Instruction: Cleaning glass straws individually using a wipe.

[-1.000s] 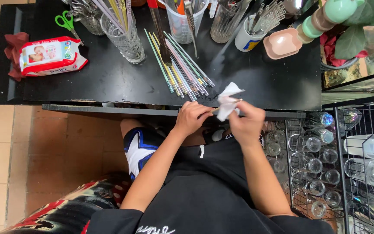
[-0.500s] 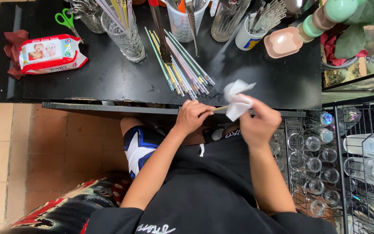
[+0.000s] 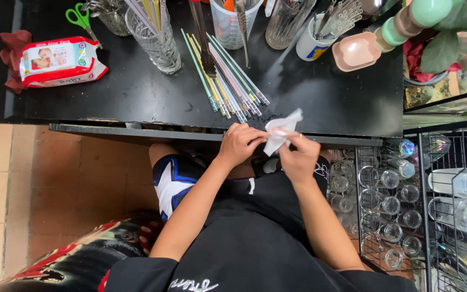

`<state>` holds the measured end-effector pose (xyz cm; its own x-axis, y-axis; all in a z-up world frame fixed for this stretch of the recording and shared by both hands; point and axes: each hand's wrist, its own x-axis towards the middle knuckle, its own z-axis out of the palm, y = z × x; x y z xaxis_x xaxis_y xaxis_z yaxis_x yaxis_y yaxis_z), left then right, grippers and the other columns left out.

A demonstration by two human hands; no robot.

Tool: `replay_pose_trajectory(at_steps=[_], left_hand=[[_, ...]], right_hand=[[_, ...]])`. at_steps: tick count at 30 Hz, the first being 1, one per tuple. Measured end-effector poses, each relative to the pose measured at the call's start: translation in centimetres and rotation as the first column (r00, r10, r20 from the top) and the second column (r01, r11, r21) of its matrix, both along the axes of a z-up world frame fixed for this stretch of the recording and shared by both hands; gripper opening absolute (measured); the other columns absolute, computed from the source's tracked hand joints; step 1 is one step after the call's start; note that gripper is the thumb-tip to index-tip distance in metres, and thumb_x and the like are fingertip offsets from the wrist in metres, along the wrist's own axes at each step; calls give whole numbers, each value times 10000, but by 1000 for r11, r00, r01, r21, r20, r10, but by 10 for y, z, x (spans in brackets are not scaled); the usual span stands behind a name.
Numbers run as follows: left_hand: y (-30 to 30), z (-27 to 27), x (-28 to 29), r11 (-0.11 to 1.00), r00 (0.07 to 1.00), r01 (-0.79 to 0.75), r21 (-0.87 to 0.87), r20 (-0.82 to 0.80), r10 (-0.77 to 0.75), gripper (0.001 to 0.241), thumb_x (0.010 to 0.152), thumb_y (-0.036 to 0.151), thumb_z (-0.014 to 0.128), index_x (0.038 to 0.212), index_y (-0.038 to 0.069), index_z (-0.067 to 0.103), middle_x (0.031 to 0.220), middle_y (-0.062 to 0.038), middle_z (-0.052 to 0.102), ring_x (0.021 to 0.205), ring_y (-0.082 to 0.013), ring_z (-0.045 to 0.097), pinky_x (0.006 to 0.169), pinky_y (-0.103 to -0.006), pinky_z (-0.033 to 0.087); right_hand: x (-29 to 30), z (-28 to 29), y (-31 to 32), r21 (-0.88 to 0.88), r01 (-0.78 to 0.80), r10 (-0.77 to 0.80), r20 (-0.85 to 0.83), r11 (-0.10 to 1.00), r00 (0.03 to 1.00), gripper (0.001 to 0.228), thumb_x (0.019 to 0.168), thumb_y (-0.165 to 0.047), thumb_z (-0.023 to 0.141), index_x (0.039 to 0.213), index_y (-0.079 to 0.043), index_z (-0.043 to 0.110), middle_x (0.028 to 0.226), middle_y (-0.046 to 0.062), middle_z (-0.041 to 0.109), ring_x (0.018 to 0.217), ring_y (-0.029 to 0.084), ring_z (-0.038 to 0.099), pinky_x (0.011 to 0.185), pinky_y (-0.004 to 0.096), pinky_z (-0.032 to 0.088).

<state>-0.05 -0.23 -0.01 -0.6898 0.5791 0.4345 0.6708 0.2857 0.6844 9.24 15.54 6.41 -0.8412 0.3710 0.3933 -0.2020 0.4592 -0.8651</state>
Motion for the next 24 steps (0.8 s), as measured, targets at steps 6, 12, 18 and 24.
replay_pose_trajectory(at_steps=[6, 12, 18, 24], left_hand=[[-1, -10, -3, 1000, 998, 9, 29, -59, -7, 90, 854, 174, 774, 918, 119, 745, 857, -3, 719, 804, -221, 624, 745, -365, 429], [0, 0, -1, 1000, 1000, 6, 5, -8, -6, 114, 854, 184, 791, 967, 173, 798, 805, 25, 711, 766, -200, 615, 718, -363, 420], [1, -8, -1, 1000, 1000, 1, 18, -18, -1, 123, 851, 184, 788, 974, 179, 798, 826, 28, 729, 773, -191, 615, 720, -350, 417], [0, -5, -2, 1000, 1000, 7, 17, -10, -7, 119, 861, 186, 784, 979, 179, 800, 827, 26, 726, 788, -188, 631, 733, -350, 422]], right_hand=[[5, -34, -4, -103, -61, 71, 102, 993, 992, 238, 896, 76, 701, 1115, 7, 761, 1061, 113, 781, 962, 129, 735, 860, 265, 569], [17, 18, 10, 49, 21, -25, 63, 999, 998, 224, 888, 102, 698, 1089, 27, 760, 996, 114, 783, 882, 147, 732, 794, 260, 564], [40, 69, 8, -3, 11, -11, -141, 1000, 990, 169, 944, 110, 656, 1067, 42, 750, 967, 138, 769, 839, 169, 749, 768, 269, 591], [29, 54, -6, 53, 5, 4, -173, 999, 985, 141, 882, 109, 730, 1004, 38, 741, 945, 145, 755, 852, 199, 742, 790, 290, 589]])
